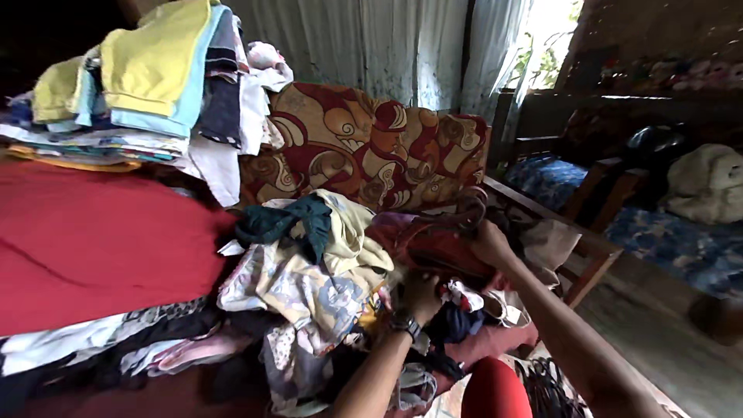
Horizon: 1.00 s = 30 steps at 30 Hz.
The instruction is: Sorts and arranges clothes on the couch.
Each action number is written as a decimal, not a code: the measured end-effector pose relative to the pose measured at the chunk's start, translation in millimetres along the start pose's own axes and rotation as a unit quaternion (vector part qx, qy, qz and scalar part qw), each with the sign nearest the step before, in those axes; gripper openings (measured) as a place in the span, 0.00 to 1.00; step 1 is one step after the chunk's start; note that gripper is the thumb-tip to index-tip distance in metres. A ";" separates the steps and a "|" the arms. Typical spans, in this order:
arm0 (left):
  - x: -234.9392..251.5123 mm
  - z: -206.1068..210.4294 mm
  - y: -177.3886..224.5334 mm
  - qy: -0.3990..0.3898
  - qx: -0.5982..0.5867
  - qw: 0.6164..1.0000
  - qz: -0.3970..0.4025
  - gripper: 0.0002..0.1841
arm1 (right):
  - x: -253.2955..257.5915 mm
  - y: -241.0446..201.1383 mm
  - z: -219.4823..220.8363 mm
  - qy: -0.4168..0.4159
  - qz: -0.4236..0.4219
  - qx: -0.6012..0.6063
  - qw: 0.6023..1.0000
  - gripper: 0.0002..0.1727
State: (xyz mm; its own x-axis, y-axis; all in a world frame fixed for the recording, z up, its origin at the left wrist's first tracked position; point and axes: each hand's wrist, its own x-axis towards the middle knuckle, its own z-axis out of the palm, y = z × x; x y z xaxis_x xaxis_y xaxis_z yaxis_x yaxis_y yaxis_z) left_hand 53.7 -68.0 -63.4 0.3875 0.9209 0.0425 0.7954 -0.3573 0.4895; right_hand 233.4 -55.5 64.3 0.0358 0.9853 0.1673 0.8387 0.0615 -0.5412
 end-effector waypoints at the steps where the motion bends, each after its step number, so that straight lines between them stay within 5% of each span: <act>1: -13.3 -6.0 4.8 0.002 -0.017 1.000 -0.008 0.22 | -1.6 15.1 14.5 0.002 0.012 0.032 0.999 0.25; 3: -36.6 -9.6 4.4 0.111 -0.064 0.992 0.010 0.18 | -9.2 36.5 35.6 0.019 0.010 0.089 0.996 0.24; 6: -35.3 -18.0 -5.1 0.369 -0.054 0.922 0.104 0.11 | -27.1 46.8 55.6 0.090 -0.028 0.161 0.982 0.19; 9: -14.3 -35.3 -10.6 0.467 0.018 0.866 0.177 0.05 | -44.5 44.0 58.6 0.165 -0.042 0.166 0.971 0.25; 12: 0.8 -44.7 -16.0 0.469 0.080 0.844 0.247 0.06 | -63.8 45.0 58.9 0.267 -0.040 0.123 0.955 0.35; 17: 3.8 -77.2 -12.7 0.473 0.086 0.834 0.272 0.11 | -89.9 52.6 76.2 0.334 -0.046 0.115 0.934 0.21; 21: -15.4 -103.0 -8.4 0.378 0.129 0.894 0.205 0.13 | -90.1 65.0 98.7 0.374 -0.192 0.167 0.892 0.10; 25: -27.8 -105.7 -13.6 0.325 0.127 0.922 0.166 0.29 | -94.2 60.5 95.2 0.323 -0.157 0.261 0.896 0.09; 30: -30.3 -91.8 -17.2 0.366 0.108 0.904 0.193 0.11 | -87.4 61.5 98.1 0.287 -0.097 0.241 0.922 0.11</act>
State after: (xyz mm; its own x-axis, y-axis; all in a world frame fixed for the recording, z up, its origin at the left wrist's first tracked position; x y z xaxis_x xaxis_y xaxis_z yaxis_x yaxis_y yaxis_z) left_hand -14.5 -75.4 6.9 0.3062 0.5492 0.7776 0.7694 -0.6237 0.1376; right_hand 228.5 -122.3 -64.5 0.3083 0.7099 0.6333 0.5252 0.4281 -0.7355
